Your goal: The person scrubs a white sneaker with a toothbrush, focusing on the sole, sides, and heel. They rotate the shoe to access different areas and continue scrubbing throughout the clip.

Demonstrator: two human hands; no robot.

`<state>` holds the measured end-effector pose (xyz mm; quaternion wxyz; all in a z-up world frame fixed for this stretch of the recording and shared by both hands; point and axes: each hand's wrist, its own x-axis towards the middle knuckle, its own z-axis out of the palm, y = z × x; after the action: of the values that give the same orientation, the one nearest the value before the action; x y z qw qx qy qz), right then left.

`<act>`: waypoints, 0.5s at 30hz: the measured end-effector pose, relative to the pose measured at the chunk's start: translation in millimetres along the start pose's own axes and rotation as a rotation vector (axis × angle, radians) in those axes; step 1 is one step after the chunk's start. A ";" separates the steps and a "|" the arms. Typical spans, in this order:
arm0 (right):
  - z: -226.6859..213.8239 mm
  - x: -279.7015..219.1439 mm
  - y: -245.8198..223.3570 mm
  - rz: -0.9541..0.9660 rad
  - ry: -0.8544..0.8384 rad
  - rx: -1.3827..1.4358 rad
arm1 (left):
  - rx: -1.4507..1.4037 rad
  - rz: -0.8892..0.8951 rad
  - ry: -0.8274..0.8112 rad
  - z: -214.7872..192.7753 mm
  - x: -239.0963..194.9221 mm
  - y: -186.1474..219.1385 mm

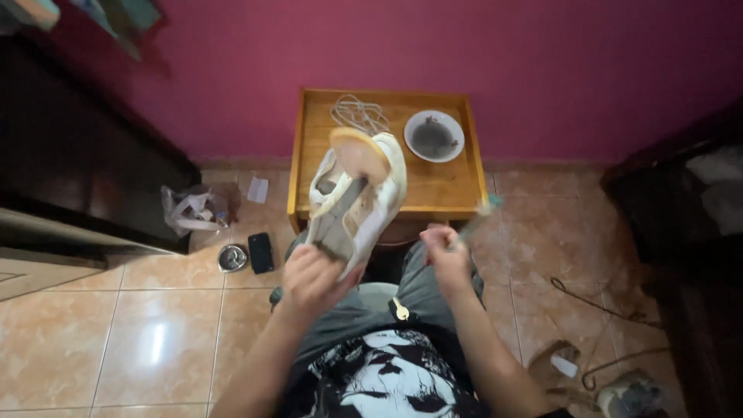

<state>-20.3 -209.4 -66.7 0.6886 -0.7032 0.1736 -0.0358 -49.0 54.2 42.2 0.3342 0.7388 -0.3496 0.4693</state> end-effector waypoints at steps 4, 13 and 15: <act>-1.4 -13.7 4.0 0.213 -0.096 0.084 | -0.022 -0.228 -0.047 58.1 -24.0 -17.1; -4.3 -6.1 77.4 0.321 -0.159 0.199 | 0.312 -0.192 -0.236 175.6 -119.4 -53.5; -0.7 -12.6 71.2 0.420 -0.142 0.269 | 0.308 -0.260 -0.333 190.1 -146.3 -58.1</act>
<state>-46.2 -205.8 -134.2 0.7788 -0.5544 0.2608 0.1348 40.6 -41.5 -166.9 0.2130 0.8869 -0.2261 0.3420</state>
